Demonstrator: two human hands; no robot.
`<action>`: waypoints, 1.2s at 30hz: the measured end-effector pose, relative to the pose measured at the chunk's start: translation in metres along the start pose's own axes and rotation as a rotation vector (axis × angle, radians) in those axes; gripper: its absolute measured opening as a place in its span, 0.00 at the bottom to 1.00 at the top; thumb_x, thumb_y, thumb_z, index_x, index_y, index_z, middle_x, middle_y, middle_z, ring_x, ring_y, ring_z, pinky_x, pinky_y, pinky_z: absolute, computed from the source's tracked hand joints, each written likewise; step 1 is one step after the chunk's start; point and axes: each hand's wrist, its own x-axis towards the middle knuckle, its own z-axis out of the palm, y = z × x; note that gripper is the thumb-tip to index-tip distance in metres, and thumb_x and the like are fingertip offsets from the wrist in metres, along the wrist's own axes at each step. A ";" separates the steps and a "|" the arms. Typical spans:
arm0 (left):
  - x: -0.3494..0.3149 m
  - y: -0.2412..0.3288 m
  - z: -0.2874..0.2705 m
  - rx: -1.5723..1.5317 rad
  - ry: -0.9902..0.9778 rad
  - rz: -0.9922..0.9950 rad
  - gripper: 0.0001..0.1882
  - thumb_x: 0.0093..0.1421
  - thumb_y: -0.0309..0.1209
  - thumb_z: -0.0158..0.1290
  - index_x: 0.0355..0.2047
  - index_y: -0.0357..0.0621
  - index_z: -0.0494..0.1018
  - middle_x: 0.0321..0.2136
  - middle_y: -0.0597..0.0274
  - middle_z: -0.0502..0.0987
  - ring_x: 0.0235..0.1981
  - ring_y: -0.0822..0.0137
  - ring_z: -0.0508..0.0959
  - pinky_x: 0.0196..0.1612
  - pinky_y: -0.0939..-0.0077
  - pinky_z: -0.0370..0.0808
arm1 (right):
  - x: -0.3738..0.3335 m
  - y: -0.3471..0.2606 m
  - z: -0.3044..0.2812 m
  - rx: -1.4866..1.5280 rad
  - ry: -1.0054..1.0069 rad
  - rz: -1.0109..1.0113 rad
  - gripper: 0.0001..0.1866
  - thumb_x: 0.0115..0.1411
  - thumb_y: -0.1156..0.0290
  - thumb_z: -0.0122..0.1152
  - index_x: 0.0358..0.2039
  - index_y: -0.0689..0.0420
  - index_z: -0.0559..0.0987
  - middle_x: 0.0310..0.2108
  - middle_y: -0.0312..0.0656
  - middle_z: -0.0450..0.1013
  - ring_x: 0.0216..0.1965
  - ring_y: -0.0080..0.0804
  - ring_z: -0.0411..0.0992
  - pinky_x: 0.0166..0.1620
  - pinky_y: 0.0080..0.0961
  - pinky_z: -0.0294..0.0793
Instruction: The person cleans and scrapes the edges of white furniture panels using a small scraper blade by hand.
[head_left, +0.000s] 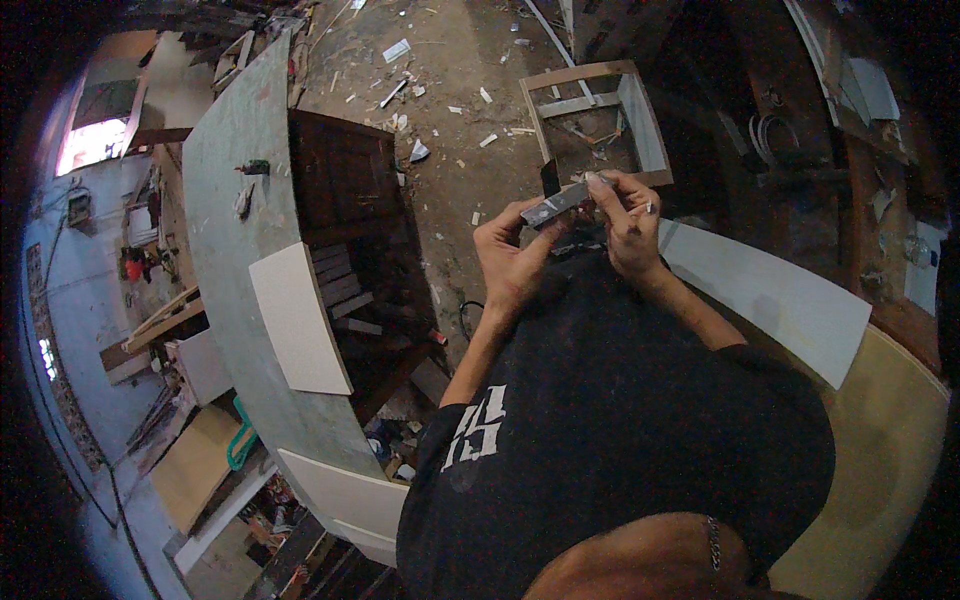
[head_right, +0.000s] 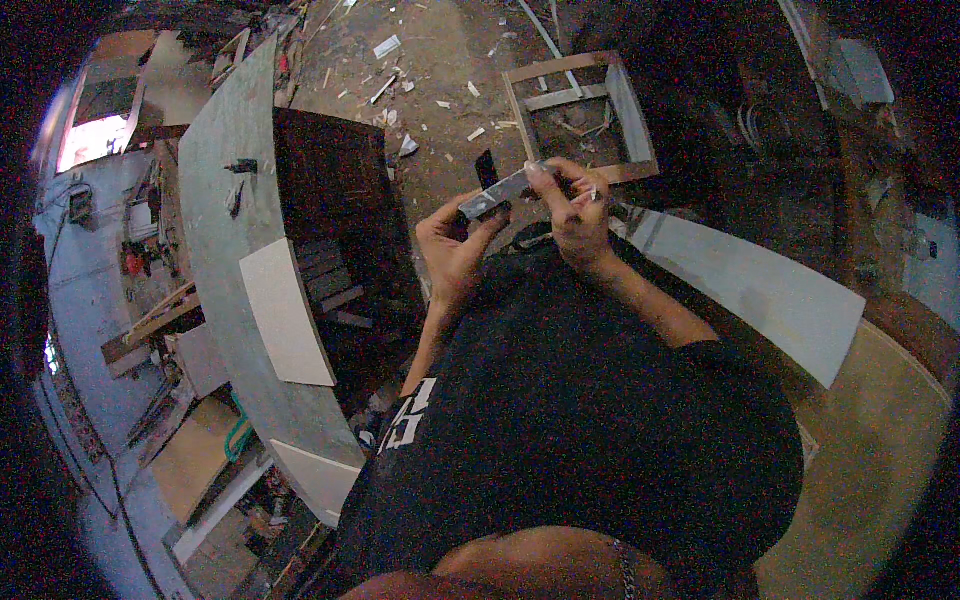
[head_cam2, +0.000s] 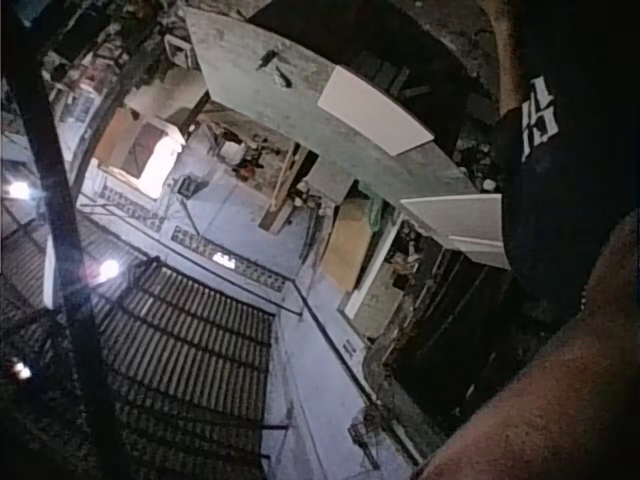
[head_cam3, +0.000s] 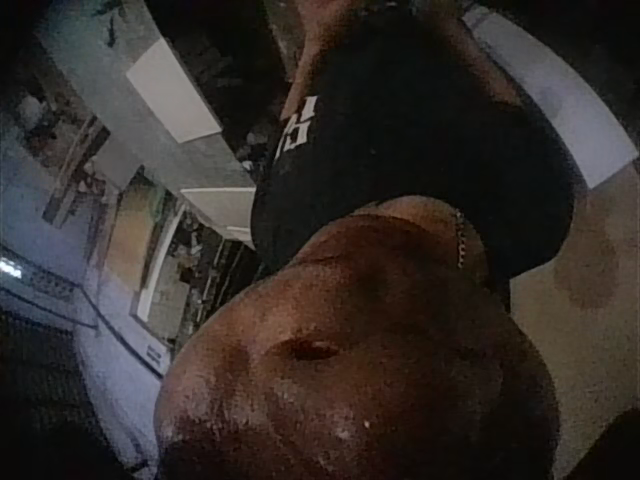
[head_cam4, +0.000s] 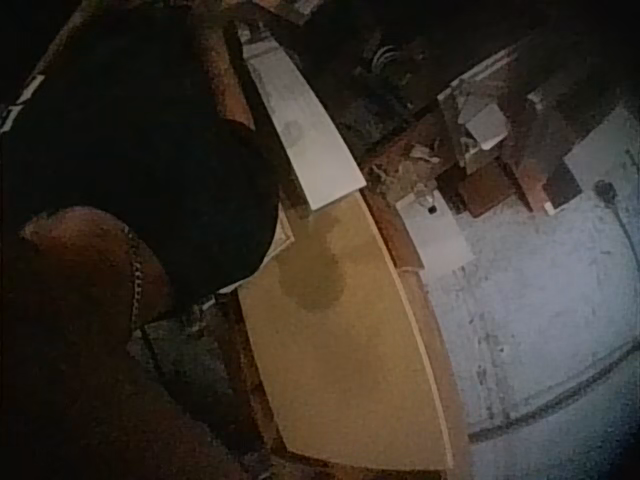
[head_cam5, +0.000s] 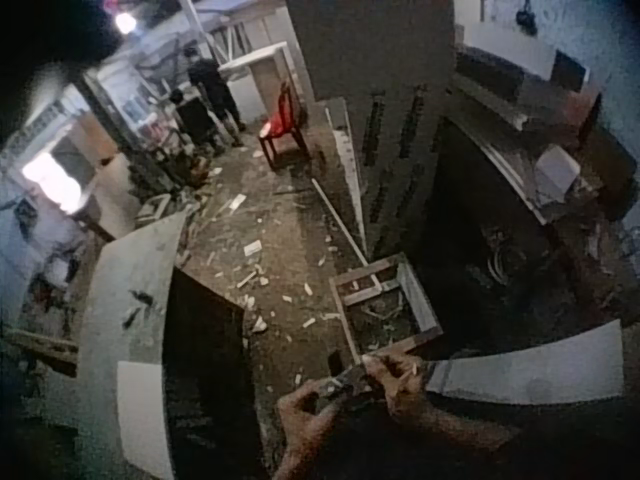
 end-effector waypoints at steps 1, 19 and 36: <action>0.000 0.001 -0.001 -0.014 -0.003 -0.020 0.13 0.51 0.22 0.61 0.38 0.33 0.77 0.31 0.64 0.80 0.33 0.75 0.76 0.40 0.80 0.73 | 0.001 -0.001 0.000 -0.007 -0.012 -0.013 0.11 0.60 0.66 0.59 0.26 0.62 0.77 0.24 0.32 0.73 0.27 0.16 0.68 0.32 0.14 0.66; 0.001 0.011 -0.007 -0.066 -0.040 -0.100 0.11 0.51 0.21 0.61 0.36 0.33 0.78 0.31 0.63 0.79 0.32 0.77 0.74 0.38 0.82 0.70 | 0.006 -0.007 0.008 -0.059 -0.015 -0.084 0.12 0.60 0.66 0.58 0.26 0.62 0.77 0.23 0.32 0.73 0.25 0.15 0.67 0.30 0.15 0.65; -0.004 -0.001 -0.012 0.112 -0.044 0.015 0.12 0.51 0.21 0.60 0.38 0.33 0.78 0.33 0.61 0.80 0.34 0.74 0.77 0.41 0.80 0.72 | 0.007 -0.005 0.014 0.037 0.027 -0.089 0.10 0.61 0.68 0.58 0.27 0.61 0.78 0.24 0.33 0.75 0.26 0.16 0.69 0.30 0.16 0.68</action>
